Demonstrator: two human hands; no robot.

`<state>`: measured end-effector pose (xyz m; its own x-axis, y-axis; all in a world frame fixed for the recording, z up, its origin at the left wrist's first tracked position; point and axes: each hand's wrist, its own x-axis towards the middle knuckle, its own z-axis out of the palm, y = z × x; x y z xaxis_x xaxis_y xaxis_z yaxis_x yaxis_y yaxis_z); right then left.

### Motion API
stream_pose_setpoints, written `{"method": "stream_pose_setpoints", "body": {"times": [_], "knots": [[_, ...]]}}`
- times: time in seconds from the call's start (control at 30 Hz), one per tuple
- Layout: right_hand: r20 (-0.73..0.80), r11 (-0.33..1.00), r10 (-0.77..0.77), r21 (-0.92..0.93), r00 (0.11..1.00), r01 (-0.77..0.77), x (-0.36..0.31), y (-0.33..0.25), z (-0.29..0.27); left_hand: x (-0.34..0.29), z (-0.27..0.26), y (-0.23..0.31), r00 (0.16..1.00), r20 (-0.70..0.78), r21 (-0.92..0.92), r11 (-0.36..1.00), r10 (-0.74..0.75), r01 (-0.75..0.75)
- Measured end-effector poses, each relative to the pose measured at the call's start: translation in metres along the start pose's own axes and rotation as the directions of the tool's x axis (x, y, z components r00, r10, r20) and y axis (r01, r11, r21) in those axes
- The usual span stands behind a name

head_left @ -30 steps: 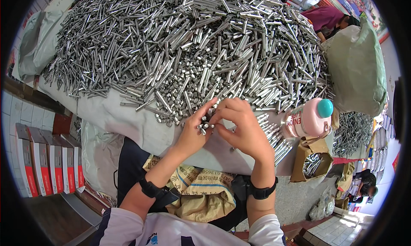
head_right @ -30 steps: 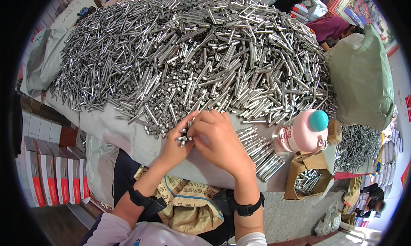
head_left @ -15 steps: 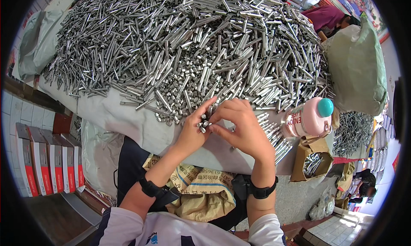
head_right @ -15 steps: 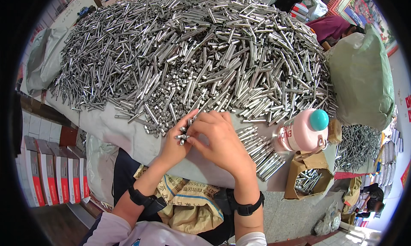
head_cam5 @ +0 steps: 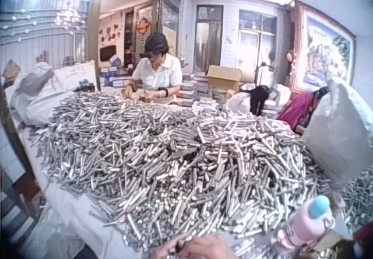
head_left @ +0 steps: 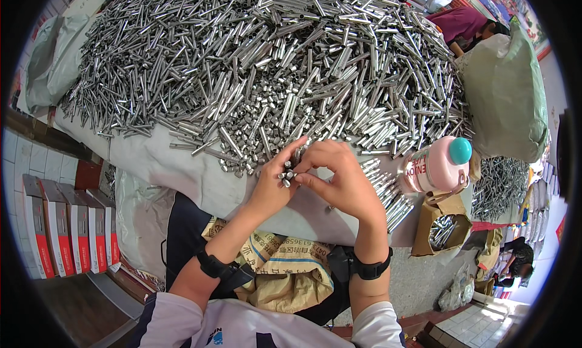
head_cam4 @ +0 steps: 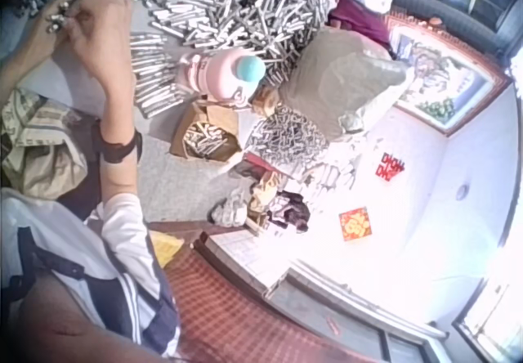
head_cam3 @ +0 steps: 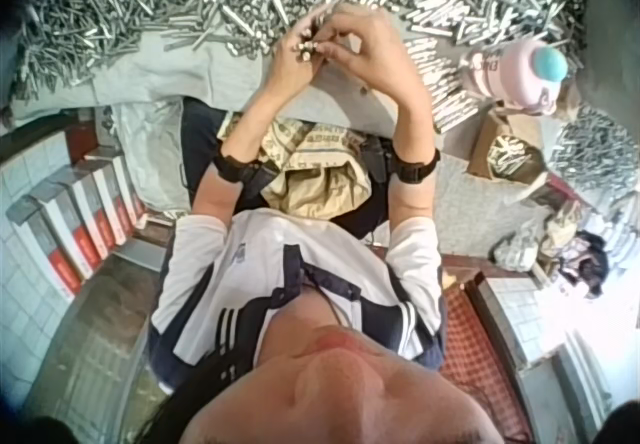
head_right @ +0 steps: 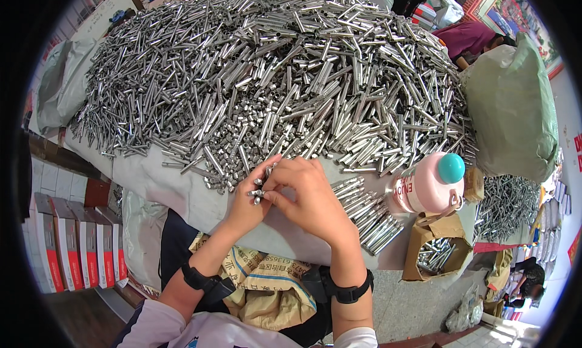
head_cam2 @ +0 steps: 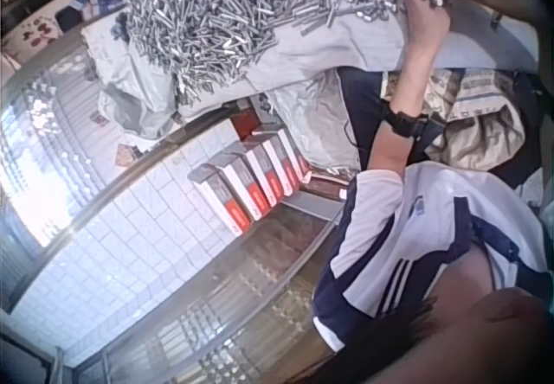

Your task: Sorting and inspecting small metal cylindrical components at a work table.

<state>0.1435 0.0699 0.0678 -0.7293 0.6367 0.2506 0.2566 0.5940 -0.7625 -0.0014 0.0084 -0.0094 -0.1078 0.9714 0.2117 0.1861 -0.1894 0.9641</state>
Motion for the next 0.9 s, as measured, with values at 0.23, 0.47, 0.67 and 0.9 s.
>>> {"method": "stream_pose_setpoints", "body": {"times": [0.23,0.47,0.67,0.9], "knots": [[-0.006,0.999,-0.005,0.043,1.000,0.006,-0.001,0.006,0.001,0.000,0.000,0.001,1.000,0.008,0.027,1.000,-0.011,0.011],[0.001,0.998,0.014,0.056,1.000,-0.014,-0.002,0.009,0.003,0.000,0.000,-0.001,1.000,0.010,0.028,0.999,0.022,-0.022],[0.015,0.999,-0.005,0.040,1.000,0.005,-0.002,0.007,0.002,0.000,-0.001,0.001,0.999,0.024,0.008,0.999,-0.040,0.040],[0.007,0.995,-0.017,-0.095,1.000,0.018,0.000,-0.004,0.003,0.000,-0.001,0.005,0.999,0.022,-0.015,0.999,-0.047,0.047]]}}
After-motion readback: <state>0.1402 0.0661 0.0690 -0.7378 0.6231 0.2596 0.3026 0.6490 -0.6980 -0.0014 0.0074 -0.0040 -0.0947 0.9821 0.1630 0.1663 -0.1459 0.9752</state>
